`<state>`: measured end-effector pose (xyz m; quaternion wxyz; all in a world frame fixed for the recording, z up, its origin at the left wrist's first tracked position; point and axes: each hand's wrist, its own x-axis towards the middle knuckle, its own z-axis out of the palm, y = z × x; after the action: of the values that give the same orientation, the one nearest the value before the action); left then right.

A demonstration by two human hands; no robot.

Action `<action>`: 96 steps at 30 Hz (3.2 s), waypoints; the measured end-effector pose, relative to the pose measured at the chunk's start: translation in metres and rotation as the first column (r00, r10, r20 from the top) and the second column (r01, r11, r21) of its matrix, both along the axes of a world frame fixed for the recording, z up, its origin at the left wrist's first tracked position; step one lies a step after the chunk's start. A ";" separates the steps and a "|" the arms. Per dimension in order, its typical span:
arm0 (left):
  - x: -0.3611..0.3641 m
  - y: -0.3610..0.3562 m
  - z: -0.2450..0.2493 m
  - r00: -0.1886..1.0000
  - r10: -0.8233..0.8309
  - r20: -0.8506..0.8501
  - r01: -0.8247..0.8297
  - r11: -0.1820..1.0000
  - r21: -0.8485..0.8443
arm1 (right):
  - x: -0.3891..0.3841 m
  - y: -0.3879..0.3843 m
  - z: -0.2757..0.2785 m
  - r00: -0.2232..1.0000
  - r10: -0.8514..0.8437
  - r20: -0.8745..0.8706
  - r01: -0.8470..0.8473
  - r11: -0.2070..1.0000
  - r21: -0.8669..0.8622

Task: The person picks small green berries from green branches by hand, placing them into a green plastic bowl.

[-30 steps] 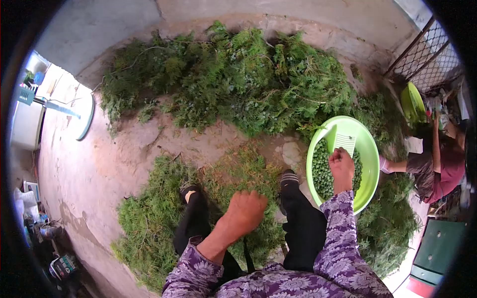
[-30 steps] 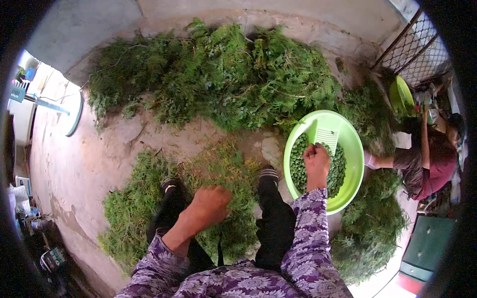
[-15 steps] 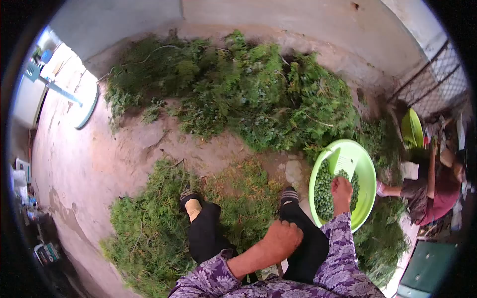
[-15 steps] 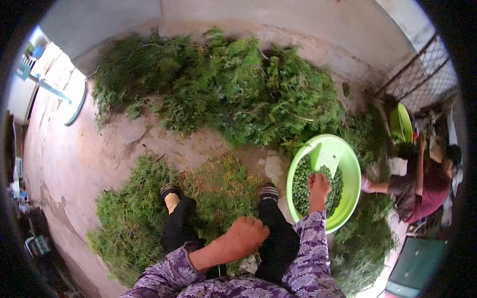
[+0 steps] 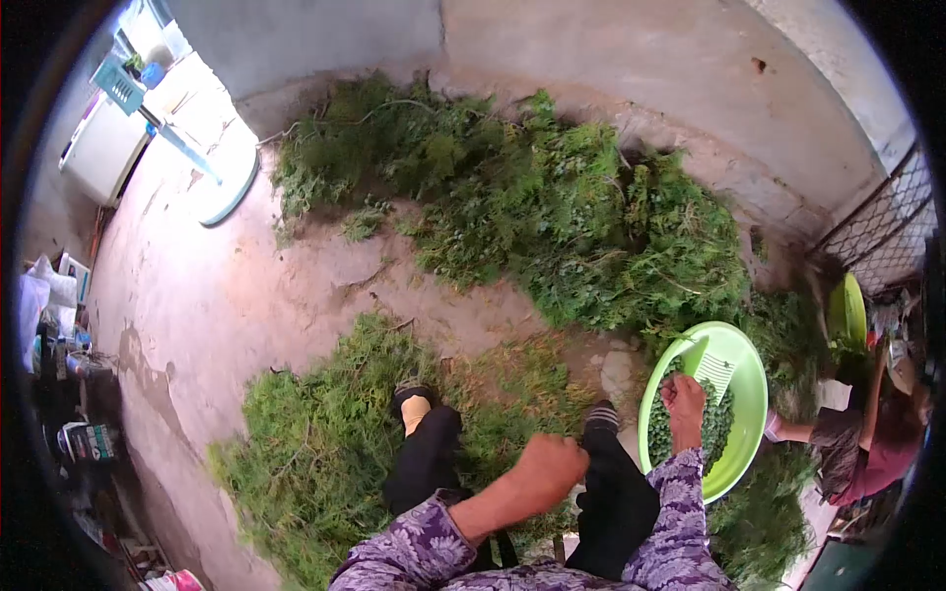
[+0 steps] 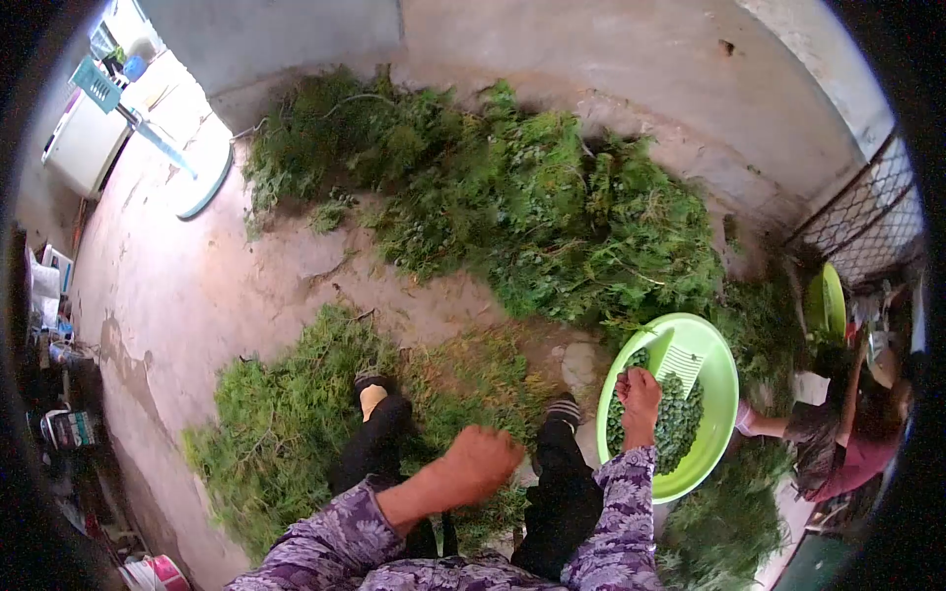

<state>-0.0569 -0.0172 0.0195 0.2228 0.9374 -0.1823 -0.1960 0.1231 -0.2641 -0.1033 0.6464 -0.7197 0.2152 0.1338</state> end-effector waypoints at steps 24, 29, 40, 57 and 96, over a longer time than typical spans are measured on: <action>-0.186 -0.057 -0.139 0.949 -0.089 -0.303 0.130 0.984 0.118 | -0.274 -0.173 0.014 0.962 0.258 -0.095 -0.271 0.835 -0.479; -0.239 -0.032 -0.252 0.938 -0.340 -0.064 0.342 0.940 0.010 | -0.285 -0.196 -0.142 0.791 0.576 0.207 -0.348 0.701 -0.622; -0.294 -0.033 -0.154 0.925 0.109 -0.365 -0.228 0.926 -0.301 | -0.314 -0.194 -0.040 0.656 0.747 -0.102 -0.495 0.325 -0.806; -0.244 -0.073 -0.053 0.579 0.180 -0.795 -0.638 0.708 -0.303 | -0.340 -0.195 -0.048 0.877 0.302 0.374 -0.193 0.933 -0.303; -0.242 -0.040 -0.105 0.748 -0.183 -0.638 -0.244 0.818 -0.520 | -0.344 -0.183 -0.065 0.836 0.481 0.264 -0.321 0.819 -0.475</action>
<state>-0.2990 -0.0574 -0.0852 0.5472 0.6964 -0.1250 -0.4472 -0.2212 -0.4476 -0.1684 0.4648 -0.8803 -0.0473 0.0822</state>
